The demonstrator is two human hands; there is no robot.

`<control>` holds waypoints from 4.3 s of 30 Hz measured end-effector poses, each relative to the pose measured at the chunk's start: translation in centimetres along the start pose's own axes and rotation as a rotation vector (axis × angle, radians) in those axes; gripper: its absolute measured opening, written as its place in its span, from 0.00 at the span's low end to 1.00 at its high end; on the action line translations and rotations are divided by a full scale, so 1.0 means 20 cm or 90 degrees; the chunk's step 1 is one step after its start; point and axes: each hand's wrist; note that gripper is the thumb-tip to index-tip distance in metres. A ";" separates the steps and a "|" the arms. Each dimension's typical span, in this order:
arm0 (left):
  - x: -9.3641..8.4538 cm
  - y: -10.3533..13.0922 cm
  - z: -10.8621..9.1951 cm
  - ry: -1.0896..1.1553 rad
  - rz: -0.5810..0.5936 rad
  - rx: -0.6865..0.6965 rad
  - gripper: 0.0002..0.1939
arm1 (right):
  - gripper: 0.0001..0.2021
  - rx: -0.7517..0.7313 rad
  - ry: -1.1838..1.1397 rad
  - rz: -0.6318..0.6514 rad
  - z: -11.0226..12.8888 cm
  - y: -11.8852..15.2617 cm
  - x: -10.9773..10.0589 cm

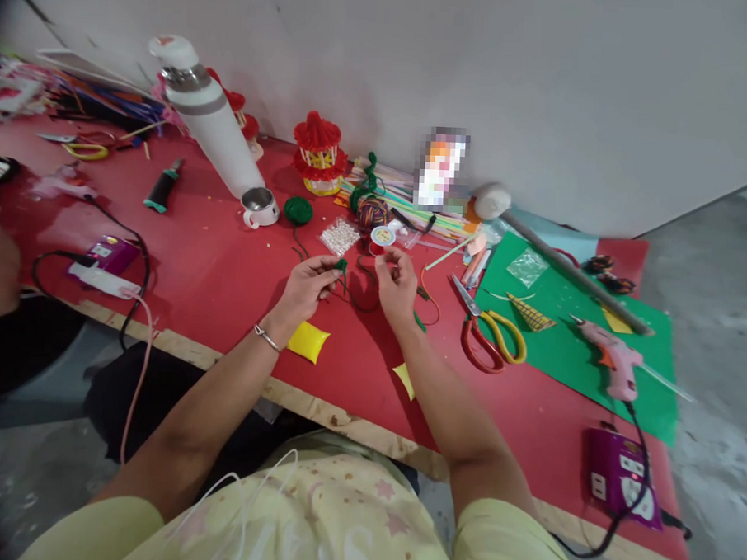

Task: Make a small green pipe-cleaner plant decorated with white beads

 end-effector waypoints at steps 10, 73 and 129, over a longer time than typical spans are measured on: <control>-0.01 0.02 0.01 -0.080 0.108 -0.033 0.14 | 0.13 -0.065 0.124 0.236 0.03 0.02 -0.01; 0.03 0.02 0.00 0.166 0.013 -0.158 0.15 | 0.19 -0.063 0.138 0.263 0.05 0.07 0.03; -0.07 -0.01 0.02 -0.538 0.076 0.439 0.05 | 0.14 -0.387 0.857 0.310 0.35 -0.26 -0.15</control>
Point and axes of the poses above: each hand's wrist, its own y-axis away from the middle knuckle, its own x-axis out of the palm, z = x × y, and after that the axes turned 13 degrees about x, right-handed
